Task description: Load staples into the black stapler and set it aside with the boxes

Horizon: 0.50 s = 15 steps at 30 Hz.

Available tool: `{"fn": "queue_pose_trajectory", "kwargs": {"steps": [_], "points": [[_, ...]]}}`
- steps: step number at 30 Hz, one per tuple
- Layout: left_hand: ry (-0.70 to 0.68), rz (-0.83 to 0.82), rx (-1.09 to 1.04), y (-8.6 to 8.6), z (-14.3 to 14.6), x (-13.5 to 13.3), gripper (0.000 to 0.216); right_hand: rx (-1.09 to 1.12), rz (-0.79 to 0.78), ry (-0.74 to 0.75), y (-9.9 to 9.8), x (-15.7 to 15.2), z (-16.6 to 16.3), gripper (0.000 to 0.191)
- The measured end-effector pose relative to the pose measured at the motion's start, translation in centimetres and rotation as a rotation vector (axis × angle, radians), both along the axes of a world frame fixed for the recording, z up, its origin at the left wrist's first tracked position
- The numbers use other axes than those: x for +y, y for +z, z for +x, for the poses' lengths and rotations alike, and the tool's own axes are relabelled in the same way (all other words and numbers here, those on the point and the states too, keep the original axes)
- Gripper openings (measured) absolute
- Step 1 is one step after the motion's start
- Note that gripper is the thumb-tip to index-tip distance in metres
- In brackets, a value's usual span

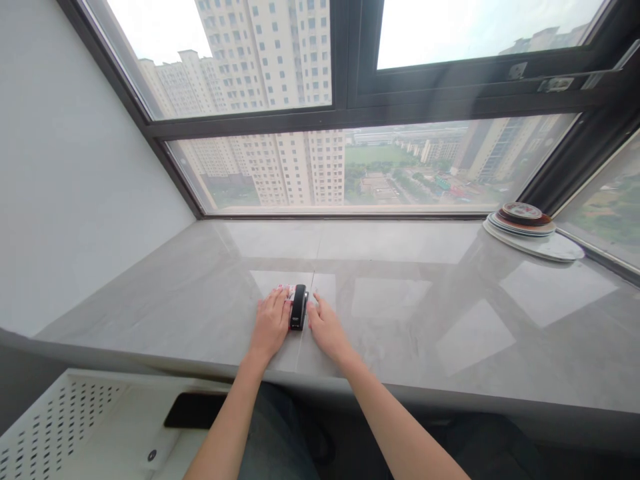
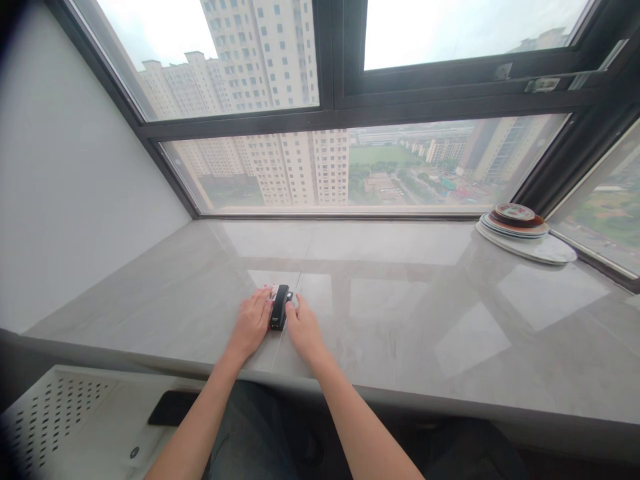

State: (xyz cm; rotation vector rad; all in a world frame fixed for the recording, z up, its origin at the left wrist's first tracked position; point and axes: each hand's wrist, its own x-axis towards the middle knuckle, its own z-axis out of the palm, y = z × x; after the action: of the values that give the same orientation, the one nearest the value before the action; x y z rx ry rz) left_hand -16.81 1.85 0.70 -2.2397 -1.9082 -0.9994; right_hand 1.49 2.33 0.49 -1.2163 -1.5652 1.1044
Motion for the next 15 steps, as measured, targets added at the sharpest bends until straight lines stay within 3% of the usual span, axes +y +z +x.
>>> {"fn": "queue_pose_trajectory", "kwargs": {"steps": [5,8,11,15], "points": [[0.084,0.167,-0.114,2.1,2.9,-2.7,0.04,-0.021,0.029,-0.204,-0.6,-1.5,8.6,0.058],[-0.116,0.081,-0.091,2.5,7.5,-4.3,0.037,-0.171,0.131,-0.289,-0.9,-2.5,14.4,0.055],[-0.324,-0.092,0.053,1.7,12.2,-4.7,0.04,-0.503,0.254,-0.26,-1.3,-3.4,18.7,0.055],[-0.258,-0.151,0.197,-0.3,15.2,-4.1,0.058,-0.938,0.298,-0.197,-2.1,-4.7,20.5,0.058]]}}
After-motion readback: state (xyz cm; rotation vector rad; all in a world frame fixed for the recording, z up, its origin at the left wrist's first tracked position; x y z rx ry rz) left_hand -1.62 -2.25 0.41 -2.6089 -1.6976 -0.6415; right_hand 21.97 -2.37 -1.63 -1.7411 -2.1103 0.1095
